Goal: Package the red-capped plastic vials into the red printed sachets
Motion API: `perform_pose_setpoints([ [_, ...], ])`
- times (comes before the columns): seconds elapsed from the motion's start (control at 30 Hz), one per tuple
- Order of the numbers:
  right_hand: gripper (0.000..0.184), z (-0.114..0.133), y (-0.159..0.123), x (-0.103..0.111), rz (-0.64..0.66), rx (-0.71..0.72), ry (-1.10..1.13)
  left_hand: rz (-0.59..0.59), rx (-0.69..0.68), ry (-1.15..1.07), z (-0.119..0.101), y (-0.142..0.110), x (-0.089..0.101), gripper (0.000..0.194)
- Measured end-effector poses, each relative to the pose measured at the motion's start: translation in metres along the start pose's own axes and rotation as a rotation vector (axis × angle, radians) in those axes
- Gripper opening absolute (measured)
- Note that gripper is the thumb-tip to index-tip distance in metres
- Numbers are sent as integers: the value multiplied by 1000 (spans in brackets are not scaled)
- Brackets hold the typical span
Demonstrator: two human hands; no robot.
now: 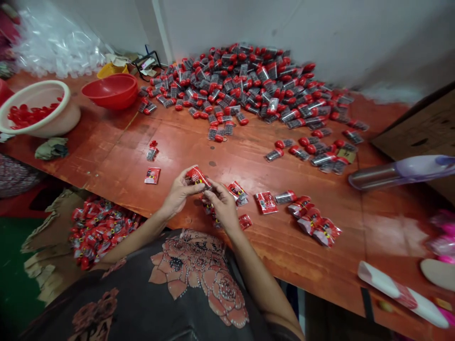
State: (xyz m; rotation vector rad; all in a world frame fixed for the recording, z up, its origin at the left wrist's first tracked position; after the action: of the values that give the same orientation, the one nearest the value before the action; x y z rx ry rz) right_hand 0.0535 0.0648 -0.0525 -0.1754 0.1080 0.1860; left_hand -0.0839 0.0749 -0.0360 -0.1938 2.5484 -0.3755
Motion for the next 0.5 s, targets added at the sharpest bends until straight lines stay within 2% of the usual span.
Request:
perform_pose_setpoints([
  [0.13,36,-14,-3,6,-30,-86,43,-1,25,1,6,2,6,58],
  [0.27,29,-16,-10,14,-70,-100,-47,1,38,16,17,5,8,51],
  [0.4,27,0,-4,30,33,3,-394,0,17,93,30,4,17,45],
  [0.5,32,21,30,54,37,134,-740,45,57,220,53,2,25,45],
])
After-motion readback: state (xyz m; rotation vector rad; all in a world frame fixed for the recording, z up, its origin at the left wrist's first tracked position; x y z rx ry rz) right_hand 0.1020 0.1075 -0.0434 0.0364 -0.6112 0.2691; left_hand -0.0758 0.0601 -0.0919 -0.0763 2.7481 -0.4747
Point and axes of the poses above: each hand's wrist, its own y-axis towards the middle knuckle, its own x-axis out of the back of the hand, z = x × y, the point moved 9 cm from there along y, towards the middle knuckle, and after that the axes turned 5 degrees about -y, right-handed, at the moved point
